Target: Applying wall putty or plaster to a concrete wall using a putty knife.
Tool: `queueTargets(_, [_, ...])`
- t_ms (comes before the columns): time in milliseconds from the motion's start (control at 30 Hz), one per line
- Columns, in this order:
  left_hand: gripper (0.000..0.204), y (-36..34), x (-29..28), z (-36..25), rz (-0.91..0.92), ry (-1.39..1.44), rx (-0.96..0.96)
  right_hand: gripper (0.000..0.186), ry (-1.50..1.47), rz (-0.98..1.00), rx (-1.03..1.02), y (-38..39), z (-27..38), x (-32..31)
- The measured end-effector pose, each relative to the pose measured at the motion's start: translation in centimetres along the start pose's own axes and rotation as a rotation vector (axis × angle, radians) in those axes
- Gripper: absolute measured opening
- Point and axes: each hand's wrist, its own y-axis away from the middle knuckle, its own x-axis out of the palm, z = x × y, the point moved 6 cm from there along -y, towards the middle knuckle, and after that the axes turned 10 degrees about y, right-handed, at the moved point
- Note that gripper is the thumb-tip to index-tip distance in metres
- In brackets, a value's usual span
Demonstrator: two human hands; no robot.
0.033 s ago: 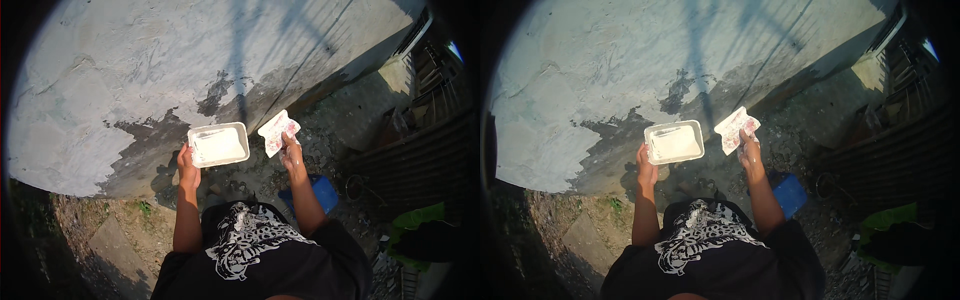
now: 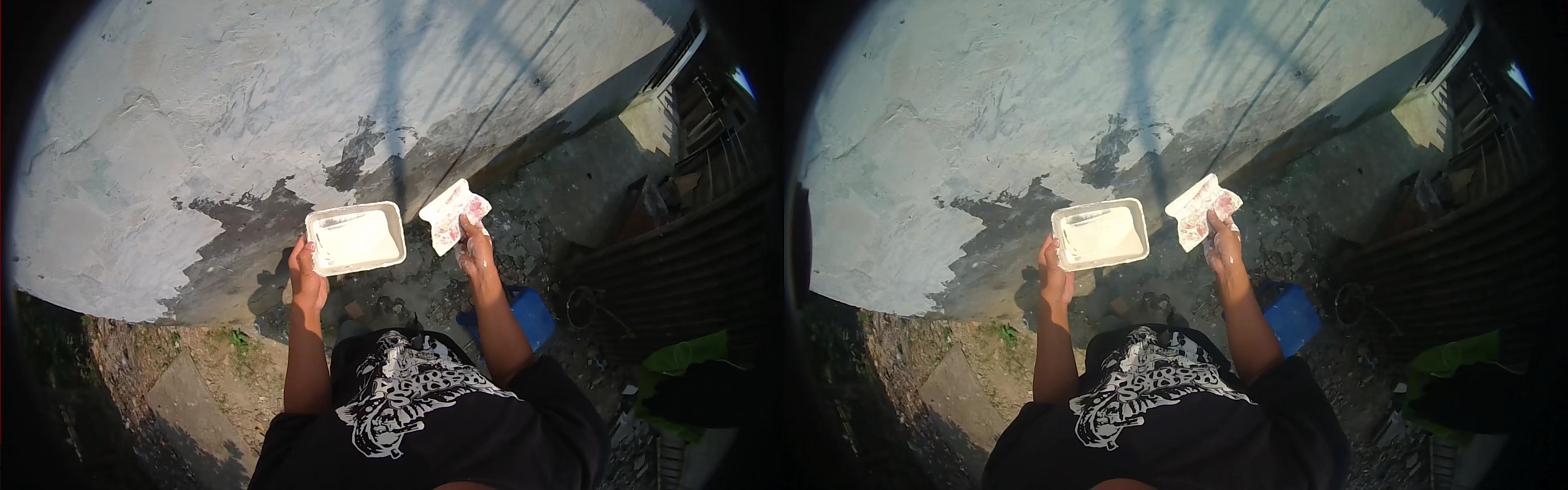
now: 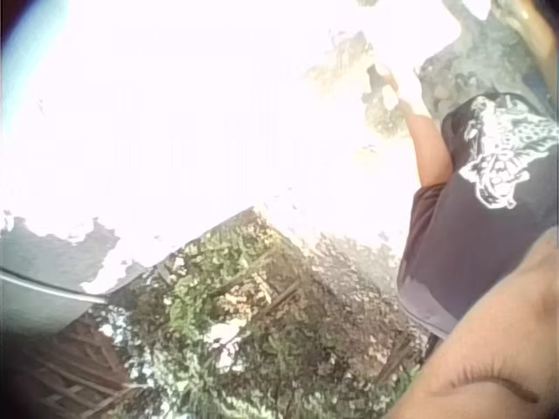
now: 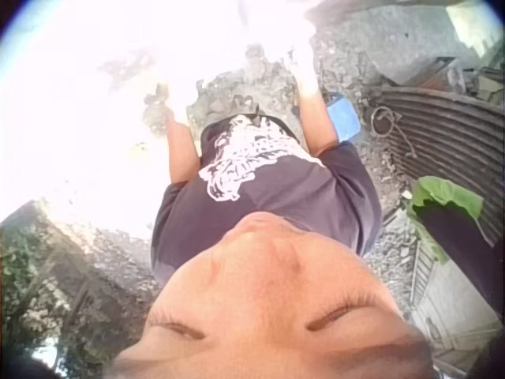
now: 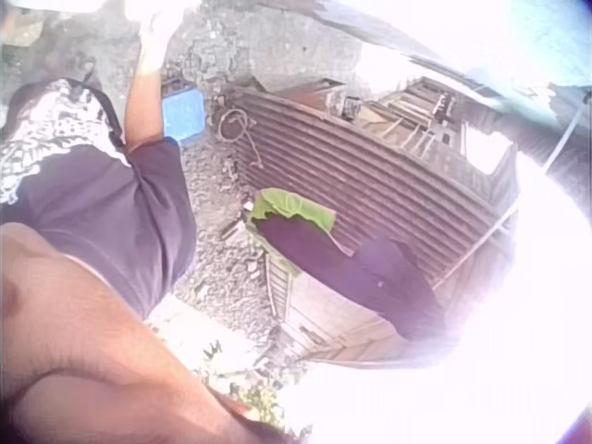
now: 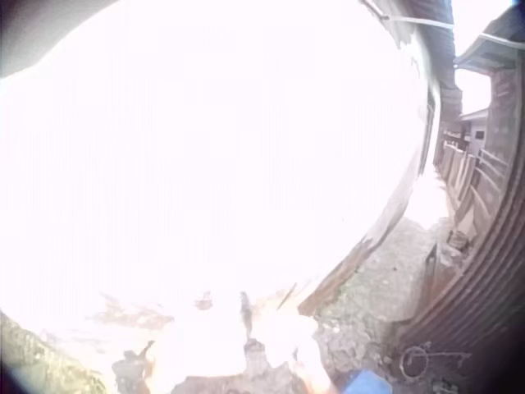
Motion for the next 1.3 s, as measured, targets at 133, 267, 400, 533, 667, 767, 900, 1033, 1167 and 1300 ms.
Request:
queueTargets(133, [0.049, -0.1, -2.4, -2.7, -0.066, 0.022, -0.012, 0.027, 0.006, -0.035, 0.030, -3.5, -4.0, 1.8])
queueTargets(267, [0.054, -0.2, -7.4, -5.2, -0.203, -0.021, 0.046, 0.019, 0.028, -0.091, -0.077, -5.8, -6.3, 8.0])
queueTargets(400, [0.064, 0.2, -11.3, -7.7, -0.357, -0.041, 0.061, 0.012, 0.376, -0.312, -0.473, -9.3, -7.4, 12.1])
queueTargets(533, [0.065, 0.4, -13.7, -10.8, -0.466, -0.077, 0.056, 0.025, 0.897, -0.547, -0.691, -10.8, -9.0, 18.4])
queueTargets(667, [0.066, -0.8, -16.8, -13.1, -0.280, 0.000, 0.109, 0.046, 1.133, -0.551, -0.756, -9.0, -12.3, 25.2])
queueTargets(767, [0.060, -1.4, -18.3, -13.7, -0.398, -0.047, 0.098, 0.044, 1.184, -0.306, -0.785, -5.4, -15.4, 26.0])
queueTargets(900, [0.055, -4.0, -17.8, -13.8, -0.227, 0.048, 0.049, 0.029, 1.142, -0.068, -0.887, -4.2, -14.5, 22.6])
queueTargets(1033, [0.053, -5.7, -13.7, -13.5, -0.044, 0.108, 0.027, 0.028, 0.946, -0.285, -0.692, -10.0, -10.8, 15.9])
queueTargets(1167, [0.054, -5.4, -12.8, -12.9, -0.059, 0.119, 0.082, 0.029, 0.851, -0.380, -0.605, -15.6, -7.7, 12.0])
queueTargets(1300, [0.055, -3.8, -14.9, -11.6, -0.169, 0.158, 0.114, 0.041, 1.148, -0.402, -0.488, -14.5, -10.2, 15.2])
